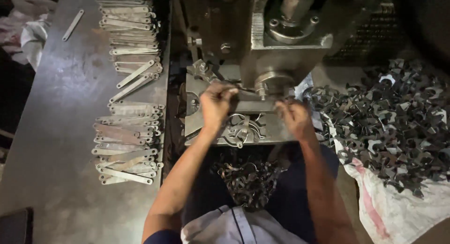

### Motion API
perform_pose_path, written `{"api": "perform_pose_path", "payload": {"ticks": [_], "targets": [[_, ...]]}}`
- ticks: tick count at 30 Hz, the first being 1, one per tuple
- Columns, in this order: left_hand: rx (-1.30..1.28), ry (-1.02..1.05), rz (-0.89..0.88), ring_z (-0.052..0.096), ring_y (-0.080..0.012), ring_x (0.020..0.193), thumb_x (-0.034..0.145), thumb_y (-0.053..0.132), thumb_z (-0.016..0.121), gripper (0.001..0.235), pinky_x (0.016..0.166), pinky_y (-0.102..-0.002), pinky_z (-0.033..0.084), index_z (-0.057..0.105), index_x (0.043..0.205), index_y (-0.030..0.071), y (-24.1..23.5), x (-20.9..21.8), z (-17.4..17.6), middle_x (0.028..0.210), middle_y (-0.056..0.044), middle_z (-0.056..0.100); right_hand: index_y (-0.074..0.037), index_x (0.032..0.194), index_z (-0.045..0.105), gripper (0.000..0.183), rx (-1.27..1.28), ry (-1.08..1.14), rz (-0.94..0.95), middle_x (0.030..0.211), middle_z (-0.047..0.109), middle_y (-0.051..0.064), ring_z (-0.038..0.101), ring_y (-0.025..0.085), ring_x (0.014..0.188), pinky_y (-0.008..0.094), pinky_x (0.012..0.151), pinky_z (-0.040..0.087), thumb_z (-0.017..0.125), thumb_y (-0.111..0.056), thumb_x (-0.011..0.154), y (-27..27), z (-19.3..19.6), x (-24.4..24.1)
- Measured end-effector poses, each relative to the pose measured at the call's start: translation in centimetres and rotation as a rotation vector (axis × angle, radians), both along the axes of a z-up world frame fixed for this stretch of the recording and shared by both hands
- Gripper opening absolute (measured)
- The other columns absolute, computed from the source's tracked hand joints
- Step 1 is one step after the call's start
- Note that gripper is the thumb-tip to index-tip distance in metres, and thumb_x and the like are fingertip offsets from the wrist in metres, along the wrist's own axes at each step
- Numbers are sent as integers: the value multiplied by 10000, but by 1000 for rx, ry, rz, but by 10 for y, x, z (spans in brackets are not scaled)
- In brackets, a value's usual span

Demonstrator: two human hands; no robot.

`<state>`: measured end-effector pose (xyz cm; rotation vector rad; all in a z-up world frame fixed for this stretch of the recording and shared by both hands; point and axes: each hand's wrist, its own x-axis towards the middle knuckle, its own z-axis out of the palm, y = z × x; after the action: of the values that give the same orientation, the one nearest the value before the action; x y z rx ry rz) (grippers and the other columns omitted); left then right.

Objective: Operating a manual stamping press to process small metal components.

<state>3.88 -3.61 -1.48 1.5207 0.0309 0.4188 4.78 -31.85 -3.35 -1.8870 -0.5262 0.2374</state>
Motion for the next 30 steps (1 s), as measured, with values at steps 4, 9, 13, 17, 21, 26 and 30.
{"api": "perform_pose_path", "payload": {"ticks": [4, 9, 13, 17, 21, 26, 30], "targets": [[666, -188, 59, 653, -332, 1014, 792, 14, 737, 191, 857, -438, 556, 785, 972, -28, -1, -4, 40, 1148, -254, 680, -24, 1058, 755, 195, -311, -712, -384, 1022, 727, 166, 694, 340, 893, 440, 758, 580, 625, -169, 1039, 0, 3, 26], [1276, -284, 8, 550, -470, 1178, 782, 161, 686, 284, 982, -525, 478, 724, 964, -54, -3, 18, 14, 1277, -312, 573, -24, 1163, 702, 285, -547, -723, -554, 1122, 687, 229, 651, 402, 983, 467, 813, 553, 654, -285, 1061, -27, -83, 57], [1328, -297, -27, 562, -435, 1223, 927, 128, 584, 243, 1038, -504, 473, 695, 1070, -35, 6, 15, 12, 1282, -249, 593, -39, 1437, 493, 357, 752, 71, -248, 1412, 552, 147, 600, 256, 1241, 420, 1138, 505, 558, -262, 1166, -86, -193, 128], [1195, -401, 7, 581, -431, 1156, 842, 80, 588, 392, 997, -470, 487, 692, 1213, 10, 44, -13, 20, 1207, -239, 597, -33, 1295, 479, 301, 771, 110, -290, 1285, 512, 105, 550, 198, 1152, 366, 1088, 469, 621, -266, 1169, -53, -125, 84], [1123, -267, 24, 605, -417, 1059, 816, 108, 625, 289, 943, -483, 495, 679, 1080, 1, 140, -64, 54, 1138, -206, 657, -18, 979, 537, 374, 347, -217, -500, 986, 502, 72, 492, 166, 922, 303, 893, 433, 752, -281, 1134, -53, -69, 0], [1243, 231, 423, 614, -447, 1007, 1018, 88, 508, 269, 856, -499, 505, 704, 1181, 1, 288, -98, -3, 1116, -285, 653, -44, 1237, 742, 317, -375, -269, -472, 1064, 740, 155, 692, 233, 959, 383, 860, 510, 735, -289, 1036, -61, -39, -59], [1102, 321, 350, 638, -420, 1028, 1010, 128, 513, 249, 906, -496, 523, 693, 1140, 14, 283, -112, 19, 1127, -247, 664, -54, 1228, 758, 300, -457, -251, -544, 1022, 751, 173, 712, 292, 923, 396, 812, 520, 728, -289, 1044, -56, -53, -59]]}}
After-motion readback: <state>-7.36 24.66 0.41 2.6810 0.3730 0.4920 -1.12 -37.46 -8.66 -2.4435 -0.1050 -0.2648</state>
